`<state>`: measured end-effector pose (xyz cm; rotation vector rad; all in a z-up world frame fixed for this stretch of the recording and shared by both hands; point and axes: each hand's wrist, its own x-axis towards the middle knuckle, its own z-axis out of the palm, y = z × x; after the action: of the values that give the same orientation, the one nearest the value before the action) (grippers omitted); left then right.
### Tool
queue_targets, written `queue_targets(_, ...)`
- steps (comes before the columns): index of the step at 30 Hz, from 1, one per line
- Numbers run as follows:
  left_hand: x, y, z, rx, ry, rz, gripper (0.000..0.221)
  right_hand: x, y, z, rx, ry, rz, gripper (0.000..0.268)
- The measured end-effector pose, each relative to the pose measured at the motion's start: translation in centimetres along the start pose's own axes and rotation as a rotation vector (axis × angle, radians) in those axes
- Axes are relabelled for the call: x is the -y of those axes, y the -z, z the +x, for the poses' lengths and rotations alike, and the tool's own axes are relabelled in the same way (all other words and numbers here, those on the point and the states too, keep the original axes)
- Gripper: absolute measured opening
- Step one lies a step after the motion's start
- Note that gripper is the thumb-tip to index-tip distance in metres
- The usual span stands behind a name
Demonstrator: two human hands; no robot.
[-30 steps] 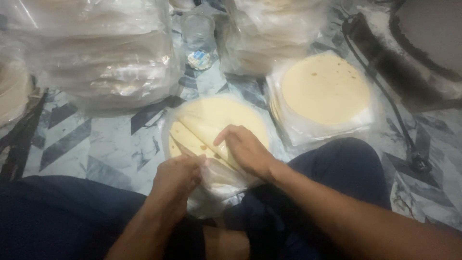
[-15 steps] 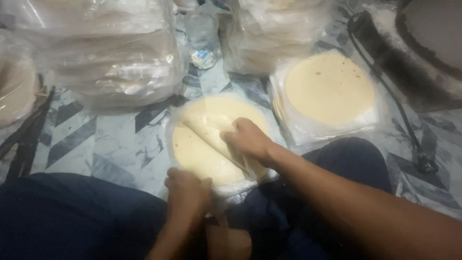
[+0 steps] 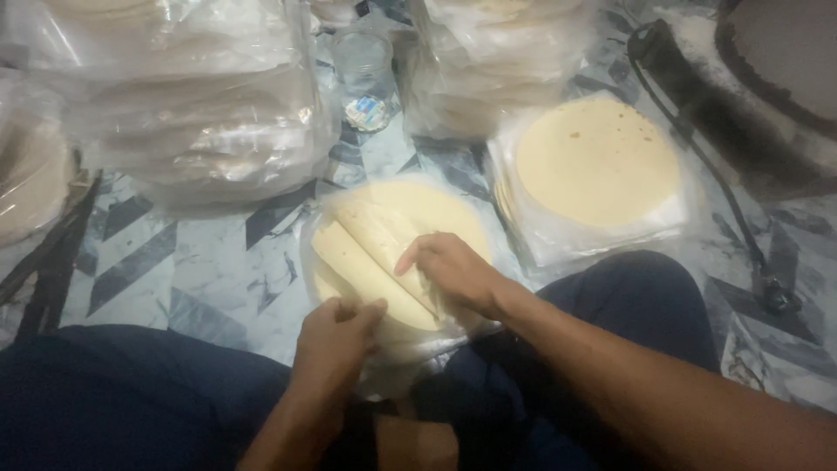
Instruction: The person separates individual pieces of flatbread from a stack and places them into plastic bags by hand.
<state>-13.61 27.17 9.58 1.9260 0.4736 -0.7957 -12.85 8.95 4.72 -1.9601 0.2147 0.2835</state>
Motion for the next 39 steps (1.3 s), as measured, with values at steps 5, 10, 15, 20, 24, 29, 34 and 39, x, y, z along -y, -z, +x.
queue_targets(5,0.7,-1.1,1.7,0.113,-0.243,0.079,0.025,5.0,0.5,-1.1,0.054,-0.182,-0.095,0.055)
queue_targets(10,3.8,-2.5,4.3,0.188,-0.504,0.318,0.035,1.5,0.0,1.6,0.075,-0.016,-0.311,0.059)
queue_targets(15,7.2,-1.6,6.7,-0.306,-0.392,0.523,0.057,1.3,0.0,1.0,0.035,-0.121,-0.285,0.054)
queue_targets(20,4.5,-1.1,5.5,-0.227,-0.098,0.542,0.041,1.7,0.5,0.9,0.075,-0.201,-0.265,0.049)
queue_targets(24,5.1,-0.8,6.2,-0.214,-0.021,0.539,0.033,0.6,0.8,0.9,0.073,-0.178,-0.036,0.038)
queue_targets(29,4.9,0.3,7.6,-0.084,-0.179,0.358,0.036,-0.7,0.2,1.2,0.029,-0.057,-0.124,0.041)
queue_targets(34,0.4,0.3,2.7,0.079,-0.034,-0.275,0.013,-1.9,-0.6,0.9,-0.053,0.017,-0.140,0.044)
queue_targets(39,1.7,0.1,4.9,0.147,0.022,-0.539,0.028,-2.1,-0.5,0.1,-0.074,0.110,-0.115,0.042)
